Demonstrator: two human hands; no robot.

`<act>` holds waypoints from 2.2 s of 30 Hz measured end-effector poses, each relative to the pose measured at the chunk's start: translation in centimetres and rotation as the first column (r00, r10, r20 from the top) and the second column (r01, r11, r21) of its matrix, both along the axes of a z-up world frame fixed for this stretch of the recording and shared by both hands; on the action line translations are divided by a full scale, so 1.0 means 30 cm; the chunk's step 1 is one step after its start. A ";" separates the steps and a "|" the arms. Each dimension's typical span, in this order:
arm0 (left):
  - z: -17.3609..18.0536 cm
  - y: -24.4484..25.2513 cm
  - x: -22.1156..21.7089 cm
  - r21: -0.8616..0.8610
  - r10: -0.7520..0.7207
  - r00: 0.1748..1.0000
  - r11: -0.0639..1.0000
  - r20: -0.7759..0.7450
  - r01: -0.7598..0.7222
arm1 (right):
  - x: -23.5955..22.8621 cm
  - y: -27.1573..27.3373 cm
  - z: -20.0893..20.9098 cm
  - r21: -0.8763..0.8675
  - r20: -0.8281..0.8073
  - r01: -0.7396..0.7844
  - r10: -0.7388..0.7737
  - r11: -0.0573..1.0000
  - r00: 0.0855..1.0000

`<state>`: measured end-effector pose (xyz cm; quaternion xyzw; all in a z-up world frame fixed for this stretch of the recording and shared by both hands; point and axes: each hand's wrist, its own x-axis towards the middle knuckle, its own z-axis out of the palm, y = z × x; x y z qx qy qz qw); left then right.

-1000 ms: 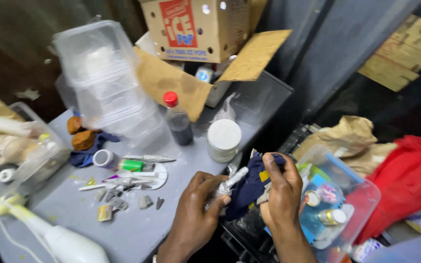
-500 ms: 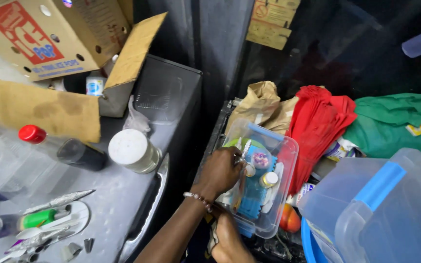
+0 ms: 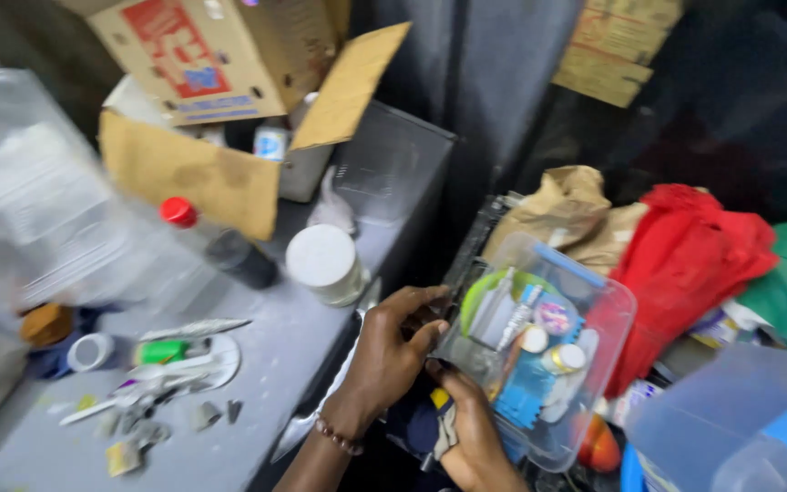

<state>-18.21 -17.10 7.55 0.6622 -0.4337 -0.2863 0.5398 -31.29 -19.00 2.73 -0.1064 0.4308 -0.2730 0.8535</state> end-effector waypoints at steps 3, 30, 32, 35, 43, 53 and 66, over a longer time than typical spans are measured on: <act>0.011 0.215 0.070 0.003 0.195 0.971 0.980 -0.139 -0.197 | 0.050 0.022 0.003 0.074 0.051 -0.151 0.148 0.986 0.988; 0.000 0.668 0.467 -0.145 0.495 0.506 0.801 0.706 -0.581 | 0.294 0.208 0.172 -0.088 0.139 -0.431 0.439 0.898 0.887; 0.035 0.656 0.373 -0.119 0.597 0.637 0.769 0.488 -0.629 | 0.325 0.226 0.195 -0.172 0.169 -0.369 0.397 0.913 0.902; 0.062 0.621 0.223 -0.124 0.684 0.714 0.730 0.152 -0.672 | 0.370 0.256 0.159 -0.491 0.157 -0.305 0.428 0.816 0.890; 0.018 0.616 0.058 -0.243 0.744 0.567 0.659 0.354 -0.712 | 0.414 0.372 0.219 -0.601 -0.126 -0.445 0.472 0.664 0.873; -0.037 0.599 -0.007 -0.207 0.769 0.598 0.638 0.228 -0.741 | 0.518 0.324 0.235 -0.580 -0.109 -0.453 0.486 0.677 0.867; -0.077 0.625 0.012 -0.058 0.672 0.729 0.728 -0.131 -0.683 | 0.479 0.349 0.313 -0.638 -0.383 -0.631 0.529 0.442 0.757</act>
